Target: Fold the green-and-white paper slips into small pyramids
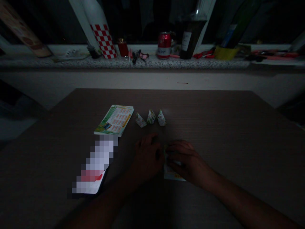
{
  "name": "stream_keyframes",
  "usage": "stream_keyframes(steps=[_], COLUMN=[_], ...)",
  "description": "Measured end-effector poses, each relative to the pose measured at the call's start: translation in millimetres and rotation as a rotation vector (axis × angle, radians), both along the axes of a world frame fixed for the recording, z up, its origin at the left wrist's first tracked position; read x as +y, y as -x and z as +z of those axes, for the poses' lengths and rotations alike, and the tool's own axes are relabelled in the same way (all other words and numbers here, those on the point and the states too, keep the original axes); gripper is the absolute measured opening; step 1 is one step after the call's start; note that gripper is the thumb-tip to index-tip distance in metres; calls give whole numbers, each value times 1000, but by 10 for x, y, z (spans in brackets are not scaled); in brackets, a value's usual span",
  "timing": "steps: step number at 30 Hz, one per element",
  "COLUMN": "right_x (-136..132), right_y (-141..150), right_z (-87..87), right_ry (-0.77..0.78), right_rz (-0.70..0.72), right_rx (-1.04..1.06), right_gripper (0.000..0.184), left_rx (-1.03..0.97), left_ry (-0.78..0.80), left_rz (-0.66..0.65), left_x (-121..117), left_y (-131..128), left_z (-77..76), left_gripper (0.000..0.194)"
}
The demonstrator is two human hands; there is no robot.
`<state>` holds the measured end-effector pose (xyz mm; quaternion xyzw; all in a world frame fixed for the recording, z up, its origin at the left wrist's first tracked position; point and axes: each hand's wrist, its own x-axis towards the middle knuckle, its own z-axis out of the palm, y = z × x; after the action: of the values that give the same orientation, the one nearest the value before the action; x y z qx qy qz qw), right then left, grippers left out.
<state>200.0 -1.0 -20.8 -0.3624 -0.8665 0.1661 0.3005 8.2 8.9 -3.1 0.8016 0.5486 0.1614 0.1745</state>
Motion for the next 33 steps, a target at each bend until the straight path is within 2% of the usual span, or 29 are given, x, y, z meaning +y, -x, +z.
stream_keyframes(steps=[15, 21, 27, 33], right_x=[13, 12, 12, -7], right_y=[-15, -83, -183, -259], right_z=[-5, -22, -60, -59], right_ry=[7, 34, 38, 98], right_rz=[1, -81, -114, -159], right_rx=[-7, -8, -1, -7], right_gripper=[12, 4, 3, 5], left_rx=[-17, 21, 55, 65], left_ry=[36, 9, -75, -132], left_rz=[-34, -67, -166, -337], left_x=[0, -19, -77, -124], left_y=[34, 44, 6, -29], left_z=[11, 25, 53, -39], left_gripper=[5, 14, 24, 23])
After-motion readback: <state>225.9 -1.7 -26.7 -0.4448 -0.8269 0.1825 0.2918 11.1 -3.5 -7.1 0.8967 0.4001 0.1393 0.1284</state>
